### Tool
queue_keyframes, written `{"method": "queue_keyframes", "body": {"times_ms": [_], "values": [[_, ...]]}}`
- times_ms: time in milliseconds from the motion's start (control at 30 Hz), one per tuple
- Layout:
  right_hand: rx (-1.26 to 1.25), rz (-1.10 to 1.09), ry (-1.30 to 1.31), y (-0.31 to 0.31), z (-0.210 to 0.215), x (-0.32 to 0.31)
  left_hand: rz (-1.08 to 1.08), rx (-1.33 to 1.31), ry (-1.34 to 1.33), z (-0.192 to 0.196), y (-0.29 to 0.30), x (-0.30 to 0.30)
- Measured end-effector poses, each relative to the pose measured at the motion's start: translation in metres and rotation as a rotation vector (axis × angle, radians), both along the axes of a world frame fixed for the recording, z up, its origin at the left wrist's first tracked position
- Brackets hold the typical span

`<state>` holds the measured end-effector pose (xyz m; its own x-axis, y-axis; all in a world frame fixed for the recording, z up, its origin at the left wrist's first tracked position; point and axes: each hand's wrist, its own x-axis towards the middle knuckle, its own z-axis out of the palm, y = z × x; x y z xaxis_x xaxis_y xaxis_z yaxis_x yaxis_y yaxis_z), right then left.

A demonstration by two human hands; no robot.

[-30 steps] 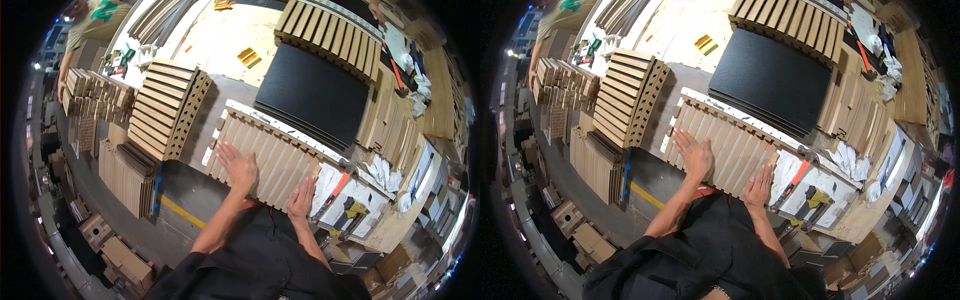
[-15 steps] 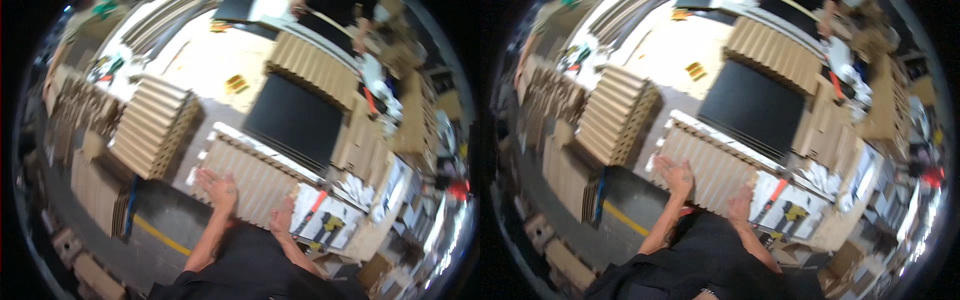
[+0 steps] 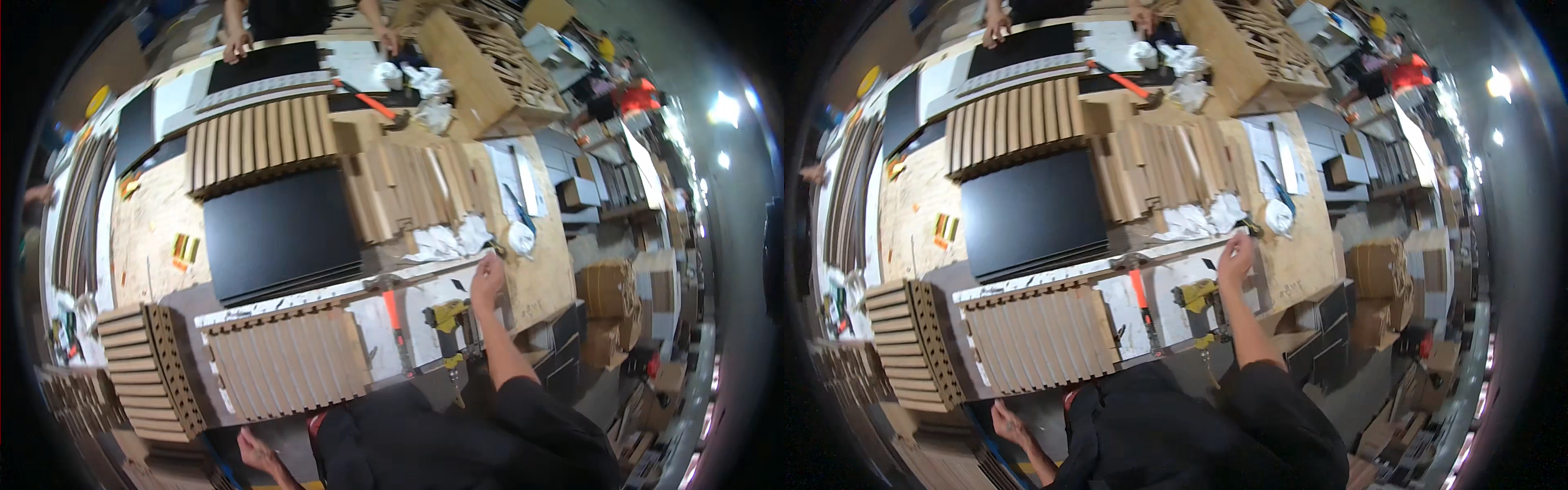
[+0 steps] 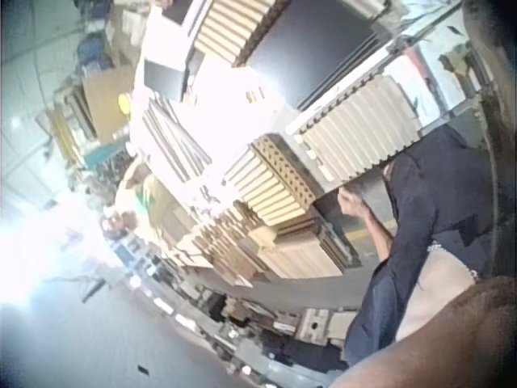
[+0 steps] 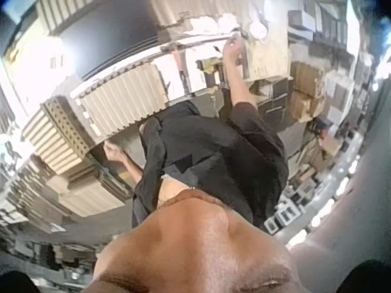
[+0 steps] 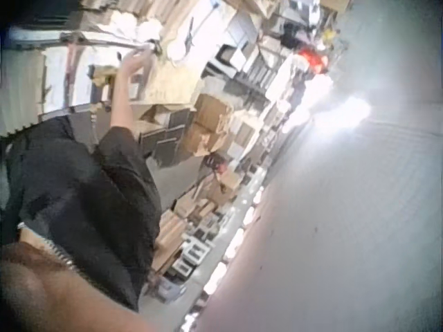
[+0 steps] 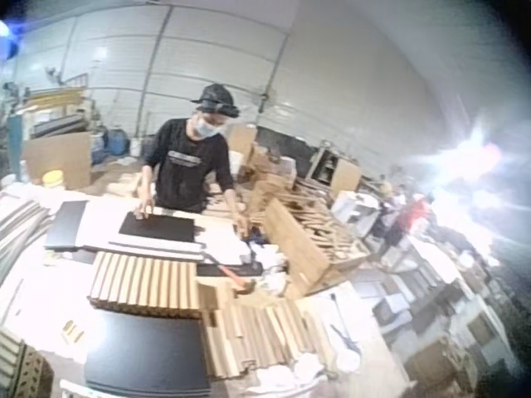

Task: The person arranges wooden slats into a template, squeezes glue onto the slats from a bag, places a flat panel on top, and secures it with a nail gun.

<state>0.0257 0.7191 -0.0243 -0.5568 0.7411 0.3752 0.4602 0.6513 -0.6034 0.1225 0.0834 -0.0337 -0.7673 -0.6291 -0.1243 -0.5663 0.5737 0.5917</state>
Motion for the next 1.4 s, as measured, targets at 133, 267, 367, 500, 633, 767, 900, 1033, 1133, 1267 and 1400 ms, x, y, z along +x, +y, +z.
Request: {"method": "queue_keyframes", "body": {"times_ms": [133, 267, 367, 500, 633, 767, 900, 1033, 1133, 1267, 1400], "values": [[0.120, -0.490, -0.246, 0.149, -0.047, 0.043, 0.124, -0.058, -0.025, 0.016, -0.003, 0.030], [-0.221, -0.604, -0.670, 0.229, -0.083, 0.060, 0.095, 0.066, 0.001, -0.001, -0.014, 0.052], [0.011, -0.647, -0.520, 0.252, -0.109, 0.050, 0.052, 0.208, 0.023, 0.007, -0.013, 0.059], [-0.142, -0.334, -0.341, 0.286, -0.078, 0.051, -0.020, 0.090, 0.022, 0.019, -0.017, 0.050], [-0.255, -0.109, -0.375, 0.238, 0.056, 0.034, -0.112, 0.484, 0.015, 0.005, -0.054, 0.037], [-0.336, 0.117, 0.219, 0.109, 0.192, 0.033, -0.023, 0.438, 0.079, 0.011, -0.036, 0.038], [-1.210, 0.144, 1.301, -0.008, 0.152, 0.038, -0.190, 0.565, 0.046, -0.004, -0.019, 0.030], [-1.677, 0.405, 1.244, -0.127, 0.138, 0.005, -0.307, 0.614, 0.040, 0.024, 0.001, 0.021], [-1.712, 0.482, 1.067, -0.203, 0.178, -0.001, -0.235, 0.667, 0.101, 0.036, -0.021, 0.034], [-1.657, 0.618, 0.944, -0.272, 0.212, 0.005, -0.143, 0.604, 0.107, 0.029, -0.071, 0.056], [-1.585, 0.628, 0.781, -0.332, 0.203, 0.023, -0.228, 0.647, 0.130, 0.088, -0.072, 0.034]]}}
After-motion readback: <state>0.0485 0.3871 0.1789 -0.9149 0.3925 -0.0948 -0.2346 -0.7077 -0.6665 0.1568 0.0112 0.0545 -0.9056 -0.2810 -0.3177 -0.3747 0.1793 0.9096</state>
